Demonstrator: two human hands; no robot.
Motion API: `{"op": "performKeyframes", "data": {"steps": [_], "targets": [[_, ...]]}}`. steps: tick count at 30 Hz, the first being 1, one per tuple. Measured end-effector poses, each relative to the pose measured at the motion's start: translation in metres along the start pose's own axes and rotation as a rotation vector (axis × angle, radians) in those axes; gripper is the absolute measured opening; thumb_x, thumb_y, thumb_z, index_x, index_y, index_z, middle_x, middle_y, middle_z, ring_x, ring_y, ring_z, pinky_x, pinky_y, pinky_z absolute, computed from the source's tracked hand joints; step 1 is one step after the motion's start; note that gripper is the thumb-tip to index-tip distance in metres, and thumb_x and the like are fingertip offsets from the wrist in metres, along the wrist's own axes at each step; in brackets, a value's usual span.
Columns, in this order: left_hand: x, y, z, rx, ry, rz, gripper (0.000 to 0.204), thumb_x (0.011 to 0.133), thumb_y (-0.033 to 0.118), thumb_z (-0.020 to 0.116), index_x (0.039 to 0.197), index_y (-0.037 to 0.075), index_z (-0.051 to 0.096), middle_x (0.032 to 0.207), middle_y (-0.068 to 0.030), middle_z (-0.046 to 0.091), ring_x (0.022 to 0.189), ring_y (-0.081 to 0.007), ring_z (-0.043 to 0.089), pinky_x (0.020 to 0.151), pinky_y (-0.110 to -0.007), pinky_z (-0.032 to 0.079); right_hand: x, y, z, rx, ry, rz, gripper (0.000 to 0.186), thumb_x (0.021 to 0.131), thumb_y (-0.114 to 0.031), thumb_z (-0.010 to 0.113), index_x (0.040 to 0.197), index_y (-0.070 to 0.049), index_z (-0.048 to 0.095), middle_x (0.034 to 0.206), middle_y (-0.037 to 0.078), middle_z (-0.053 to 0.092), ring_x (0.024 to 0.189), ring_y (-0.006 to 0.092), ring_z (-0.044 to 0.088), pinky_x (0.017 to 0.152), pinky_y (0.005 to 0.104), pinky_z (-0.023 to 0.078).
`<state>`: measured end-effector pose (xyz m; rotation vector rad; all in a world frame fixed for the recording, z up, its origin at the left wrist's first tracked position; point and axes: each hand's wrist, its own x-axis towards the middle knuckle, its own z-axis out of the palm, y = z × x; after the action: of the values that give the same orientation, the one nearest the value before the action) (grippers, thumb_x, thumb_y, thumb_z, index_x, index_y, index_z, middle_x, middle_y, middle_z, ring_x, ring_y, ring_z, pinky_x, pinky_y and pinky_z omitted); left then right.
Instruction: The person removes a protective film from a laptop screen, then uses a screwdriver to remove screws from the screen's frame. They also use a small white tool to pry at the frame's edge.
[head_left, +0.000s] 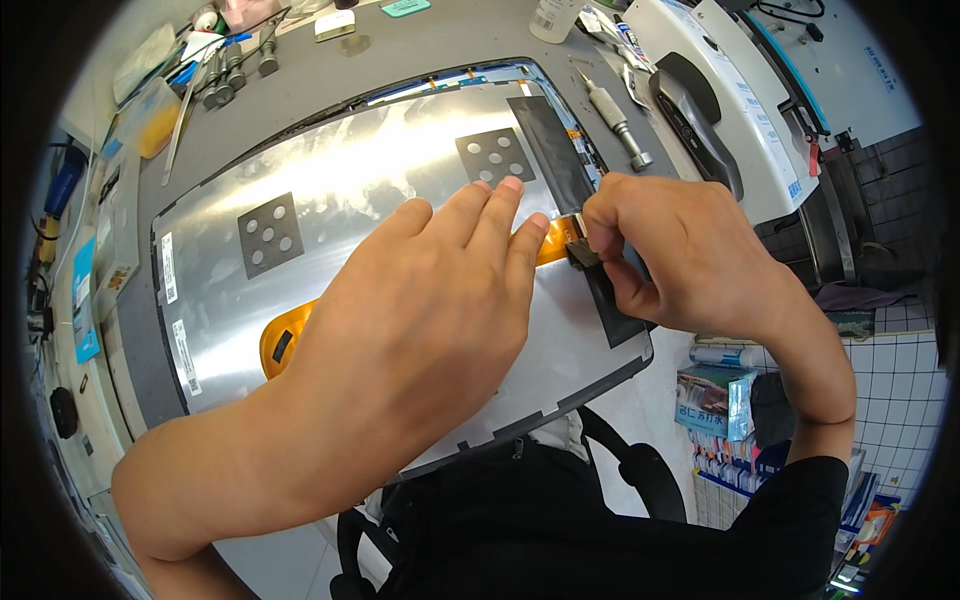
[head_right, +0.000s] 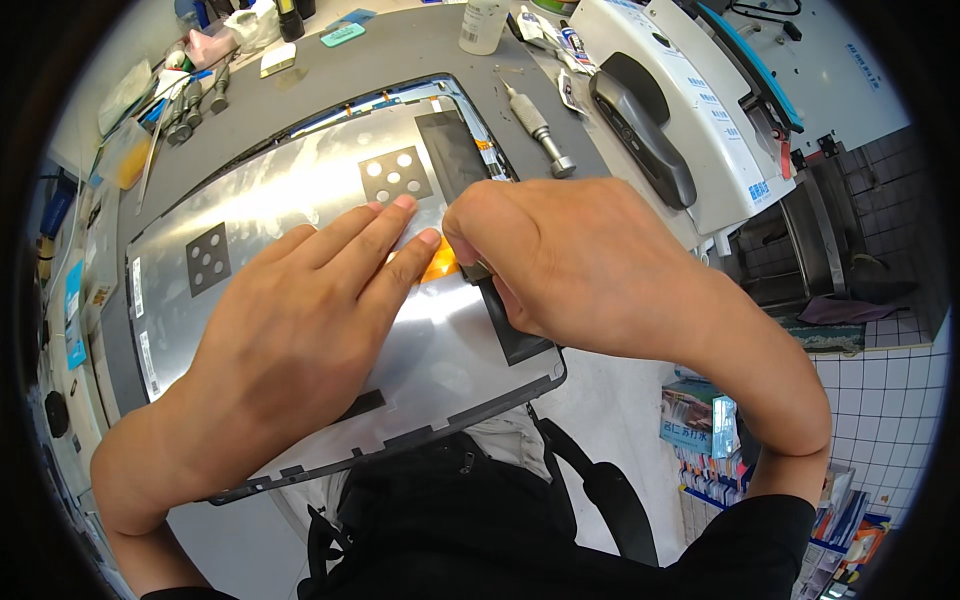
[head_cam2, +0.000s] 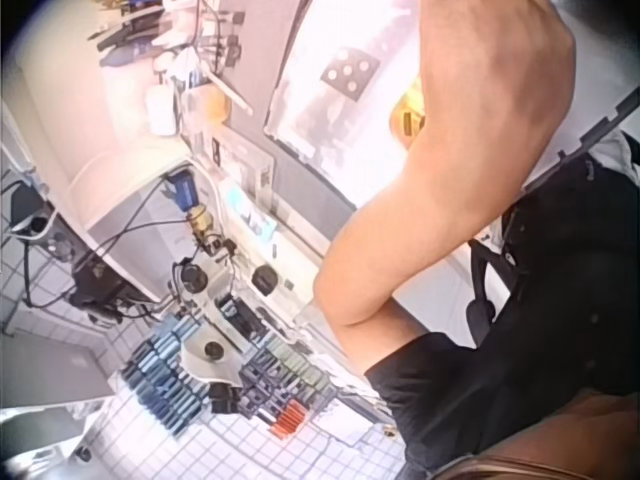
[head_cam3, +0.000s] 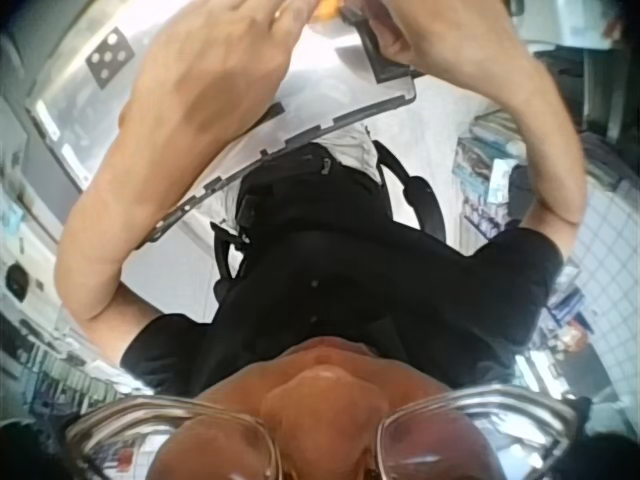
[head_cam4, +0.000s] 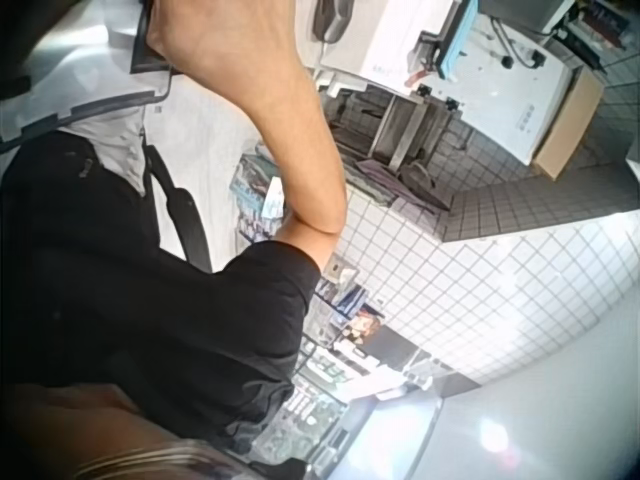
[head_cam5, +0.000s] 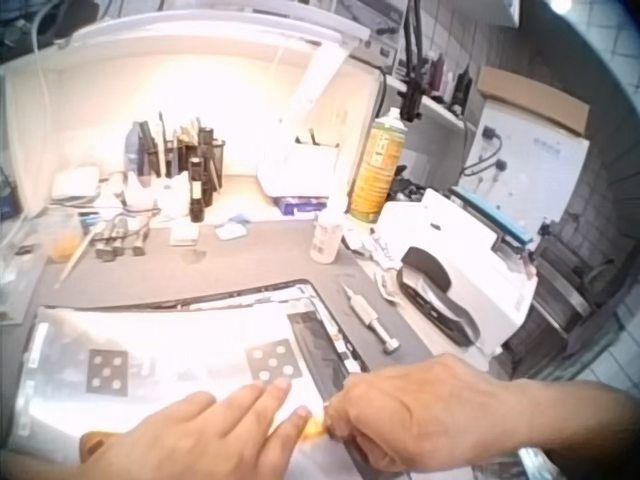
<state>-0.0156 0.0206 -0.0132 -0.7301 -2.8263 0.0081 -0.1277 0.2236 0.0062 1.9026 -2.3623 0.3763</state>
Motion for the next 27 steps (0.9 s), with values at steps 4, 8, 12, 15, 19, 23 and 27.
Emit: {"op": "performKeyframes", "data": {"steps": [4, 8, 12, 15, 19, 23, 27], "targets": [[-0.001, 0.000, -0.001, -0.005, -0.002, -0.003, 0.041, 0.083, 0.008, 0.057, 0.123, -0.002, 0.060, 0.131, -0.0199, 0.058, 0.120, -0.0317, 0.058, 0.095, -0.046, 0.050, -0.001, -0.001, -0.001, 0.005, -0.029, 0.035, 0.043, 0.059, 0.011, 0.071, 0.093, -0.007, 0.051, 0.075, 0.005, 0.056, 0.062, 0.0245, 0.061, 0.051, 0.0318, 0.048], [-0.001, 0.000, 0.000, 0.007, 0.003, 0.000, 0.041, 0.083, 0.008, 0.057, 0.123, -0.002, 0.060, 0.131, -0.0197, 0.058, 0.120, -0.0316, 0.058, 0.095, -0.046, 0.050, -0.001, -0.005, -0.001, 0.029, -0.019, 0.057, 0.034, 0.067, 0.003, 0.067, 0.095, -0.007, 0.051, 0.073, 0.008, 0.057, 0.063, 0.0291, 0.060, 0.052, 0.0386, 0.046], [-0.001, -0.001, 0.000, 0.014, 0.010, -0.001, 0.042, 0.082, 0.007, 0.057, 0.123, -0.001, 0.060, 0.132, -0.0196, 0.058, 0.120, -0.0315, 0.058, 0.095, -0.046, 0.050, -0.001, -0.006, -0.001, 0.044, -0.005, 0.063, 0.029, 0.072, 0.000, 0.065, 0.095, -0.008, 0.051, 0.072, 0.008, 0.057, 0.063, 0.0310, 0.060, 0.051, 0.0416, 0.045], [-0.001, -0.001, -0.001, 0.008, -0.003, 0.005, 0.044, 0.082, 0.007, 0.057, 0.125, -0.001, 0.059, 0.132, -0.0199, 0.057, 0.120, -0.0316, 0.058, 0.095, -0.046, 0.050, -0.003, -0.007, -0.002, 0.026, -0.008, 0.066, 0.026, 0.073, 0.000, 0.065, 0.094, -0.008, 0.052, 0.074, 0.007, 0.057, 0.061, 0.0307, 0.059, 0.050, 0.0413, 0.045], [0.000, -0.001, -0.001, -0.004, -0.009, 0.007, 0.045, 0.082, 0.008, 0.058, 0.126, -0.001, 0.059, 0.132, -0.0204, 0.057, 0.120, -0.0315, 0.058, 0.096, -0.046, 0.050, -0.007, -0.007, 0.000, -0.029, 0.032, 0.004, 0.041, 0.057, 0.010, 0.070, 0.088, -0.008, 0.052, 0.074, 0.004, 0.054, 0.055, 0.0243, 0.058, 0.045, 0.0316, 0.043], [-0.001, -0.002, -0.002, -0.002, -0.010, 0.011, 0.045, 0.083, 0.008, 0.057, 0.127, -0.001, 0.058, 0.133, -0.0207, 0.056, 0.120, -0.0314, 0.058, 0.097, -0.045, 0.049, -0.007, -0.011, -0.003, -0.013, 0.003, 0.037, 0.026, 0.069, 0.001, 0.066, 0.089, -0.009, 0.053, 0.076, 0.004, 0.054, 0.056, 0.0255, 0.057, 0.044, 0.0356, 0.042], [-0.002, -0.003, 0.000, 0.000, -0.001, 0.015, 0.044, 0.084, 0.008, 0.057, 0.127, -0.001, 0.058, 0.133, -0.0204, 0.057, 0.119, -0.0313, 0.059, 0.096, -0.044, 0.048, -0.010, -0.012, -0.004, 0.018, -0.014, 0.075, 0.018, 0.076, -0.005, 0.066, 0.089, -0.010, 0.055, 0.077, 0.003, 0.054, 0.056, 0.0254, 0.057, 0.044, 0.0368, 0.042]]}}
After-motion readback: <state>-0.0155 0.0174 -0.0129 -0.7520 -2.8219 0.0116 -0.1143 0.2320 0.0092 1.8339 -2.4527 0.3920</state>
